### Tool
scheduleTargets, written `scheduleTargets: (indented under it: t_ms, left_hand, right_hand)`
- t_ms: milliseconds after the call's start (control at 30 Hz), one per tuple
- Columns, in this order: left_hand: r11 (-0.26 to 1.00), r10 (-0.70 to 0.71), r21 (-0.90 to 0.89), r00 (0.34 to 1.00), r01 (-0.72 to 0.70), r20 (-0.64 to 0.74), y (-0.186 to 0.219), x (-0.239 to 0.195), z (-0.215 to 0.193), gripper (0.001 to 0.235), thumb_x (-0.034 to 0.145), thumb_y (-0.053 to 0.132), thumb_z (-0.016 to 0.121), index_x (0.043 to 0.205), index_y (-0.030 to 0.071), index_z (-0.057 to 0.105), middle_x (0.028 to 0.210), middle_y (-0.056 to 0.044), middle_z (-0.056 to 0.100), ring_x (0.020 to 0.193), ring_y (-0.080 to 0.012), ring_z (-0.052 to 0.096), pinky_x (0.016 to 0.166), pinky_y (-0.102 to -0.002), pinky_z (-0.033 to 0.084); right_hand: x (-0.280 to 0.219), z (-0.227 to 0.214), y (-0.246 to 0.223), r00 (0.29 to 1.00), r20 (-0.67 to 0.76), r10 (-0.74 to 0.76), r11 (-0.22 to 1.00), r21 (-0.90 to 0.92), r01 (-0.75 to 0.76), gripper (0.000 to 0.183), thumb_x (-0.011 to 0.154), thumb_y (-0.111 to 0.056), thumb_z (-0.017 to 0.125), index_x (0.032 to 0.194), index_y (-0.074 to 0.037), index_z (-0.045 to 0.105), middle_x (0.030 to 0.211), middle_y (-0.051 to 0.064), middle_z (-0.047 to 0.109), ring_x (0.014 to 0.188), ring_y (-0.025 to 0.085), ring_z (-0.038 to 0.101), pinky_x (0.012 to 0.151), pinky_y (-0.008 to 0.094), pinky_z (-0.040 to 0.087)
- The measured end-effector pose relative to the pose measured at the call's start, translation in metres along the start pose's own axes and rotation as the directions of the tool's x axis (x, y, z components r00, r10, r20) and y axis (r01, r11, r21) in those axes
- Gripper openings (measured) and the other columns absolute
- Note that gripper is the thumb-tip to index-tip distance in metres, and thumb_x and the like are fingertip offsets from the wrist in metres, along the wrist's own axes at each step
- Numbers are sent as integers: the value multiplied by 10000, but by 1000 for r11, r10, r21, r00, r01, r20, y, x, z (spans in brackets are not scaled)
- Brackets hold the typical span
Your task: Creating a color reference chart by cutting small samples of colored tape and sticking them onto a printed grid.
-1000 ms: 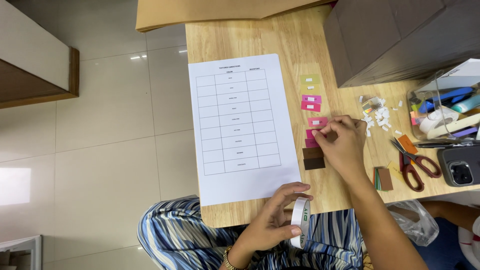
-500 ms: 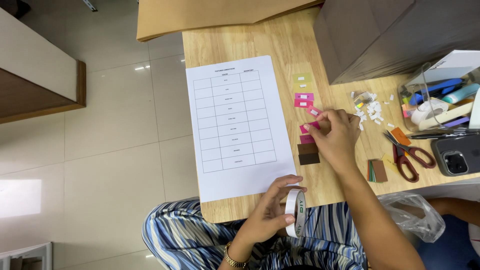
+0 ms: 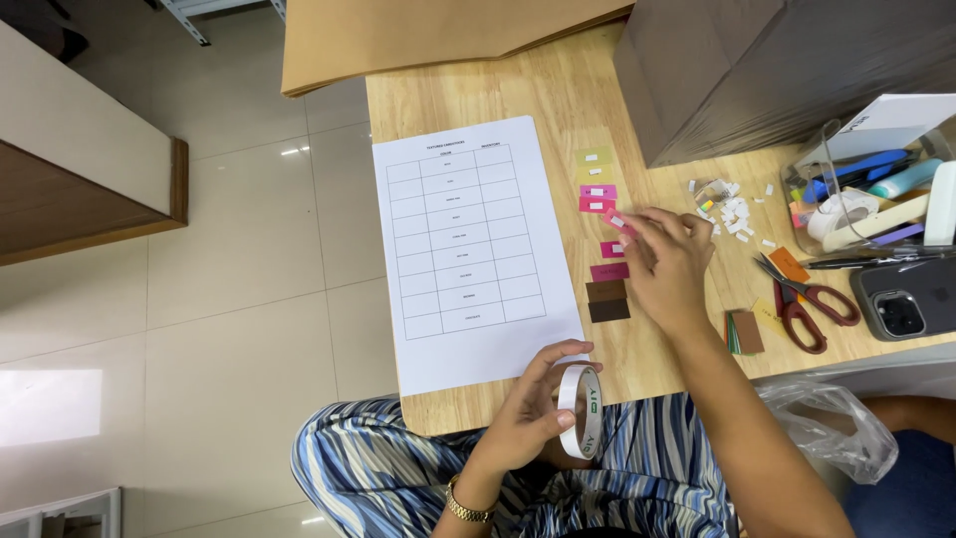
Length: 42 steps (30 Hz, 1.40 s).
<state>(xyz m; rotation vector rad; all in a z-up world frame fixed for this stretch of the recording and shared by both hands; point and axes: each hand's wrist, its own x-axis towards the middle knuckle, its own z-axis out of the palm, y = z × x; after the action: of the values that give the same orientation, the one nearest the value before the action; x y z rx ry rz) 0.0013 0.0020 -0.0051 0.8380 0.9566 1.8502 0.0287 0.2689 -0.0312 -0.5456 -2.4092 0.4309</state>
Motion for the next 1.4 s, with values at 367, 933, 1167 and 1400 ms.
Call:
scheduleTargets:
  t_ms: [367,933,1167,1400]
  left_hand:
    - [1000,-17,21,1000,17,-13,4,0,2,663,1011,444,657,1506,91,390,1527,-92,416,1412,-309,484,1039,-349,501]
    - [996,-80,-47,997,79,-7,5,0,3,645,1005,415,665,1500,118,377,1543,-89,384,1455,-292,437,1088,-431,510]
    - [997,-76,-27,997,75,-13,7,0,4,633,1005,428,655,1496,127,392,1528,-90,395,1426,-287,452,1024,-388,541]
    - [996,-71,-55,997,71,-1,3,0,2,620,1012,388,656,1505,123,389,1532,-83,391,1426,-282,450,1024,-375,534]
  right_hand:
    - [-10,-13,-8,978,191,81,965,-262,-29,423,1041,-430,515,1371,-211,662,1447,-89,599,1191,322,415,871,496,342]
    - [8,-6,-22,957,282,-64,970,-209,127,556,1019,-508,486,1512,-254,530,1429,-65,573,1168,316,433,913,487,339]
    - [26,-8,-16,917,394,-58,949,-263,173,614,1009,-584,432,1477,-206,559,1483,-53,557,1230,298,426,888,487,335]
    - [49,-26,-9,827,555,91,970,-238,54,656,1000,-610,347,1501,-215,500,1573,-62,498,1365,260,381,983,492,324]
